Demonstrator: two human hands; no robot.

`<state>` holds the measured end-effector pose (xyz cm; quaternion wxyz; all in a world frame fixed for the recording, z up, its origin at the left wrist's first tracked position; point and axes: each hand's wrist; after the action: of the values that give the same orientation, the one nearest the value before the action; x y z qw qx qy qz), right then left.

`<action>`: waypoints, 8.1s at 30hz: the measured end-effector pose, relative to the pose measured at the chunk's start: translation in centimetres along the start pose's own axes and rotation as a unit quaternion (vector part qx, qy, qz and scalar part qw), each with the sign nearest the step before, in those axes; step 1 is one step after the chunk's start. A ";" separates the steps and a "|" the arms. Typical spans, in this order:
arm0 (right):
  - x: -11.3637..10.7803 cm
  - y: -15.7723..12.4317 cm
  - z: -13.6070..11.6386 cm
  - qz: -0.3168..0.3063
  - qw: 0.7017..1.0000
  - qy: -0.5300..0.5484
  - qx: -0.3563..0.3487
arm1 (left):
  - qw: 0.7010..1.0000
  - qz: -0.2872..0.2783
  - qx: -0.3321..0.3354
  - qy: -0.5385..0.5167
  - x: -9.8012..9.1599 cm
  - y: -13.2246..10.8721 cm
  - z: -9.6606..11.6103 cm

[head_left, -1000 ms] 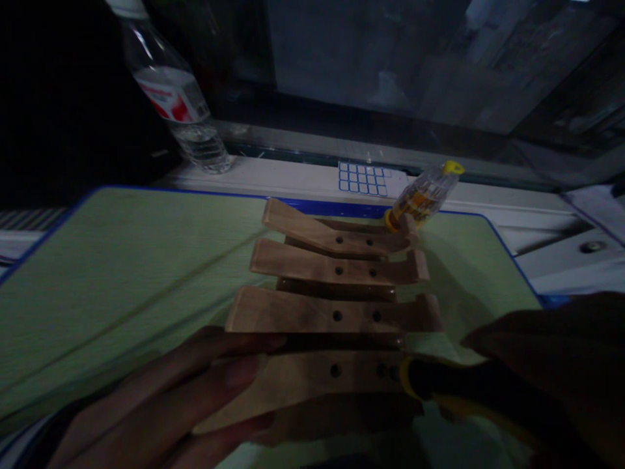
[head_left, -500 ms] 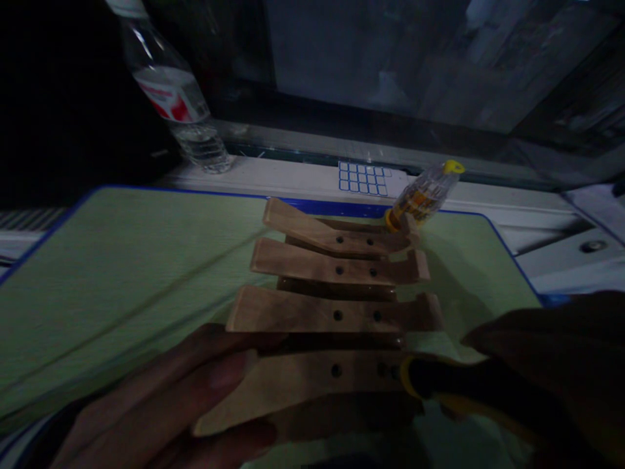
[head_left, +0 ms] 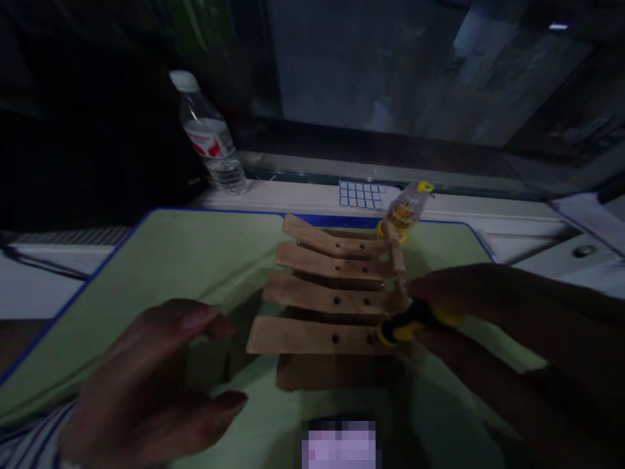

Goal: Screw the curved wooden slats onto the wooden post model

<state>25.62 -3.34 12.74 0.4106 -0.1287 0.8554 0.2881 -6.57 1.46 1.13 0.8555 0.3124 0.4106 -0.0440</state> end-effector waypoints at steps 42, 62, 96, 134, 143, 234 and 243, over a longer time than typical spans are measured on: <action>0.0 1.5 0.4 0.002 0.996 -0.068 -0.050 | 0.978 -0.193 0.058 -0.050 3.2 9.6 11.3; 0.1 1.5 0.2 0.009 0.996 -0.074 -0.043 | 0.977 -0.198 0.052 -0.055 3.0 9.4 11.1; 0.0 1.3 -0.1 0.015 0.994 -0.076 -0.072 | 0.976 -0.200 0.070 -0.046 2.7 9.5 11.2; 0.2 1.2 -0.2 -0.008 0.992 -0.097 -0.076 | 0.971 -0.215 0.100 -0.037 2.3 9.8 11.4; 0.1 1.1 -0.1 -0.011 0.992 -0.109 -0.068 | 0.970 -0.209 0.109 -0.058 2.8 9.7 11.1; -0.1 1.0 -0.3 0.015 0.990 -0.109 -0.087 | 0.974 -0.207 0.089 -0.025 3.4 9.4 10.9; 0.1 1.2 -0.1 0.014 0.991 -0.119 -0.060 | 0.969 -0.210 0.127 -0.011 3.2 9.5 10.9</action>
<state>24.99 -2.44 13.18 0.4965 -0.1059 0.7836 0.3581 6.04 3.40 8.67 0.7850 0.3247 0.4484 -0.2781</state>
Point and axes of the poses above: each hand's wrist, its own y-axis towards the middle knuckle, its own x-axis out of the palm, z = x × y, and after that the axes turned 14 degrees about y, right-handed
